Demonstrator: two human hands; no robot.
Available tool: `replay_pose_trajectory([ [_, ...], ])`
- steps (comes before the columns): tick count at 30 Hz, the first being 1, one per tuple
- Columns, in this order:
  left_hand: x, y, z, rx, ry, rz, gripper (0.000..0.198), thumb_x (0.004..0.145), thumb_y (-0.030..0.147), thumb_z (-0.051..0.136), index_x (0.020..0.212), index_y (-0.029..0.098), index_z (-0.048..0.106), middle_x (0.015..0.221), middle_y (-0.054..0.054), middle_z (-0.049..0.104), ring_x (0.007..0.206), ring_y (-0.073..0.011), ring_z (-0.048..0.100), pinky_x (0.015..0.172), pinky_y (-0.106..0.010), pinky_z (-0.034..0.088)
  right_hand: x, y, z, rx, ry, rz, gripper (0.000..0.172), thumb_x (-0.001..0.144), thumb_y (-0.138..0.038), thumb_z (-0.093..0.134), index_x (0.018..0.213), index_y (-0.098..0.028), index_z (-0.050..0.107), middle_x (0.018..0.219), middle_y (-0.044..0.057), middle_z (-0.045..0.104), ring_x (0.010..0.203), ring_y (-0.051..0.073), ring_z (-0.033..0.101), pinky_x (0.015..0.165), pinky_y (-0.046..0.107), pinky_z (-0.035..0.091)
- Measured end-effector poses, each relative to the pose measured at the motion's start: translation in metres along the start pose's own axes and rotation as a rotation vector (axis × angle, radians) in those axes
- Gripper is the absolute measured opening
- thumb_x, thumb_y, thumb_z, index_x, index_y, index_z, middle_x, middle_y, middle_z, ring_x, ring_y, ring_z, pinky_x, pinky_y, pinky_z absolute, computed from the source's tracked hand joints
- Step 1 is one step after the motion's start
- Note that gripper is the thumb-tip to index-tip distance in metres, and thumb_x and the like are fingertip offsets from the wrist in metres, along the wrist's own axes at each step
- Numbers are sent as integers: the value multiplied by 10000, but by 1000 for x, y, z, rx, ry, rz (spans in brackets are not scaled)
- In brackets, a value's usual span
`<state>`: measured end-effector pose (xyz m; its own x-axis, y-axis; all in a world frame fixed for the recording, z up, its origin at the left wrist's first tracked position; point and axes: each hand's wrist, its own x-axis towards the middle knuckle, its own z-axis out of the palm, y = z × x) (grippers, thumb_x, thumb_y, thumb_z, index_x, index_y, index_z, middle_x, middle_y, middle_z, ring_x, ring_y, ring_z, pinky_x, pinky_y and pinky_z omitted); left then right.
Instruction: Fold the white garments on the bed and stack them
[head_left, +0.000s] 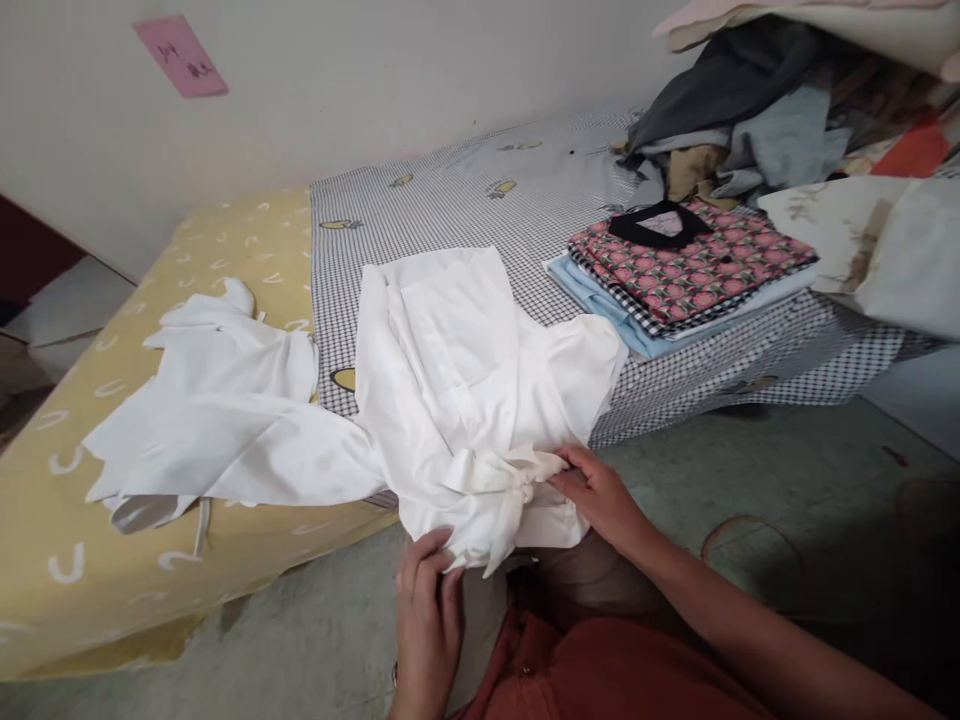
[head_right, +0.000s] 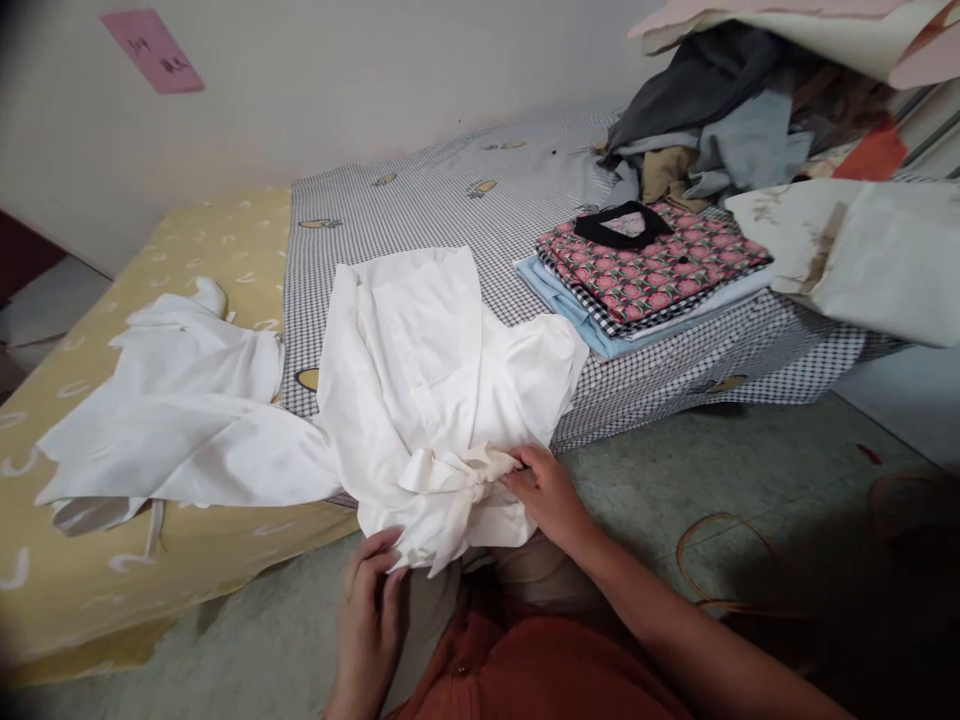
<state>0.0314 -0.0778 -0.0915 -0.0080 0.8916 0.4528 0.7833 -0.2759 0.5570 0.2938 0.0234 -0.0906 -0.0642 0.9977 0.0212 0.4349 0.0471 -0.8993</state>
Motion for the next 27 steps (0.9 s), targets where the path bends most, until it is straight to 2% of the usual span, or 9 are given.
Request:
replay_pose_trajectory([
  [4,-21,1,-6,-77,78,-71,113,979,152,477,989,243,544,1132,-71,672,1072,-157,652,896,-301,538,2,-2,3,21,22,60,247,871,-448,591,874,-217,678,872,37,694,854,222,626,766,332,488],
  [7,-26,0,-6,-102,94,-124,104,962,146,495,929,244,485,1073,-65,654,1025,-152,646,881,-294,531,2,-1,4,-59,28,3,149,833,-366,618,842,-225,665,870,39,688,873,230,621,802,351,480],
  [10,-22,-2,-3,-25,8,-111,152,929,140,530,848,247,459,1036,-56,646,999,-166,636,857,-308,509,1,1,6,-162,0,-57,56,780,-251,632,821,-234,666,880,46,682,928,248,614,830,367,467],
  [14,-10,1,-1,116,-117,-61,164,929,221,566,795,238,473,965,-42,639,943,-195,612,831,-346,457,-1,5,7,-243,-12,-93,71,750,-194,662,806,-236,672,908,57,679,956,265,603,844,385,452],
  [18,-1,12,-1,232,-148,-35,328,878,407,708,729,232,474,905,-28,611,898,-218,578,847,-378,417,-3,7,9,-248,-10,-114,83,753,-174,652,811,-231,667,947,62,679,974,267,597,857,392,444],
  [21,1,18,0,333,-123,-54,353,905,362,682,678,233,445,842,-18,577,838,-211,552,845,-381,408,-3,6,8,-249,-5,-117,90,764,-162,621,807,-230,659,938,55,679,958,258,598,848,389,444],
  [23,1,20,2,389,-115,-74,281,915,308,668,721,233,477,828,-17,569,825,-216,548,839,-381,412,-2,6,8,-248,-2,-128,89,776,-164,605,800,-233,656,920,51,676,939,253,598,833,384,445],
  [25,3,22,3,435,-129,-59,210,878,343,722,887,210,559,887,-35,604,872,-242,566,856,-400,417,-2,6,8,-237,3,-134,89,792,-174,592,793,-235,656,907,50,673,936,254,598,821,381,445],
  [27,7,25,3,501,-167,-22,454,808,433,792,1109,170,578,999,-71,645,949,-278,580,917,-442,410,-2,7,8,-230,13,-134,92,808,-188,580,789,-237,655,899,51,671,933,256,597,820,386,442],
])
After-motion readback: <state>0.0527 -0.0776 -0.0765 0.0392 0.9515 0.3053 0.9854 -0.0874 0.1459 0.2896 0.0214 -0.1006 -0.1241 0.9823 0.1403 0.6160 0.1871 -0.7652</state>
